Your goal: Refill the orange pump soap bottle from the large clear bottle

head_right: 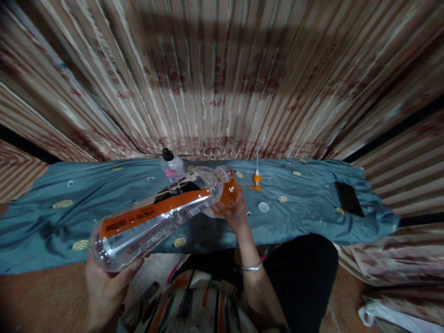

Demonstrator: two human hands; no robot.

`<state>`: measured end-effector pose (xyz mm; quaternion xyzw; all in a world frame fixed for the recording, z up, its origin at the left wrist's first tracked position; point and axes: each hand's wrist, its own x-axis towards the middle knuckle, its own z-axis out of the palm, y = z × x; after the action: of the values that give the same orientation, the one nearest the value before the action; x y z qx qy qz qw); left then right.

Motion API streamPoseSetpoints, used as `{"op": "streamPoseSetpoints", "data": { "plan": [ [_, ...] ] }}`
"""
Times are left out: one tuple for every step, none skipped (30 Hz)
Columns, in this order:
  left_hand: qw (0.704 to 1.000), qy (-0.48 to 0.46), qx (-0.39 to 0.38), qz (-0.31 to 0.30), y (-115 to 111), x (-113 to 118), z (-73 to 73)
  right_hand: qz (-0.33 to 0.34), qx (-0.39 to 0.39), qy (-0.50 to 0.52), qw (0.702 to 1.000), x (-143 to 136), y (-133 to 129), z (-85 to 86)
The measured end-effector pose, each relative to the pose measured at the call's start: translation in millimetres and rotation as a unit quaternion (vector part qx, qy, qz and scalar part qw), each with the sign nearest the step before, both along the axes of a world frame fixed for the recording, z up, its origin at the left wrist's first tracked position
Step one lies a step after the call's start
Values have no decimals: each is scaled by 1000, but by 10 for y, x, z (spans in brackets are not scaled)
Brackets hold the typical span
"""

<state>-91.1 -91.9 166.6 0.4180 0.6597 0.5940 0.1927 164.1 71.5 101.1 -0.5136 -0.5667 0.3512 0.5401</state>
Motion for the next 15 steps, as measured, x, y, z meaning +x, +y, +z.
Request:
{"op": "streamPoseSetpoints", "data": {
  "plan": [
    [1000, 1, 0, 2, 1, 4, 0, 3, 4, 2, 1000, -2, 2, 0],
    [1000, 0, 2, 2, 3, 9, 2, 4, 7, 3, 1000, -4, 4, 1],
    [1000, -1, 1, -6, 6, 14, 4, 6, 10, 5, 1000, -6, 5, 1],
    [1000, -2, 1, -11, 9, 21, 7, 8, 12, 8, 1000, -7, 7, 0],
    [1000, -3, 5, -9, 11, 27, 10, 8, 13, 12, 1000, -8, 8, -2],
    [1000, 1, 4, -8, 13, 34, 12, 7, 13, 16, 1000, -9, 8, -4],
    [1000, -2, -1, -6, 13, 40, 13, 6, 11, 19, 1000, -9, 9, -5],
    [1000, -8, 6, 8, 11, 44, 12, 4, 9, 20, 1000, -9, 8, -4],
    [1000, -16, 3, 6, 8, 46, 11, 1, 6, 19, 1000, -8, 7, -2],
    [1000, -23, 0, 6, 4, 45, 8, 0, 3, 16, 1000, -7, 5, 4],
    [1000, -27, -4, 1, -2, 41, 4, 0, 0, 13, 1000, -6, 3, 12],
    [1000, -29, -9, -3, -7, 34, 0, 1, -3, 11, 1000, -4, 0, 21],
    [999, -30, -12, -3, -11, 26, -4, 3, -4, 10, 1000, -3, -3, 31],
    [999, -29, -15, -3, -14, 18, -7, 5, -6, 11, 1000, -3, -6, 39],
    [1000, -26, -17, -6, -16, 10, -9, 7, -8, 11, 1000, -3, -8, 46]
  ]
}}
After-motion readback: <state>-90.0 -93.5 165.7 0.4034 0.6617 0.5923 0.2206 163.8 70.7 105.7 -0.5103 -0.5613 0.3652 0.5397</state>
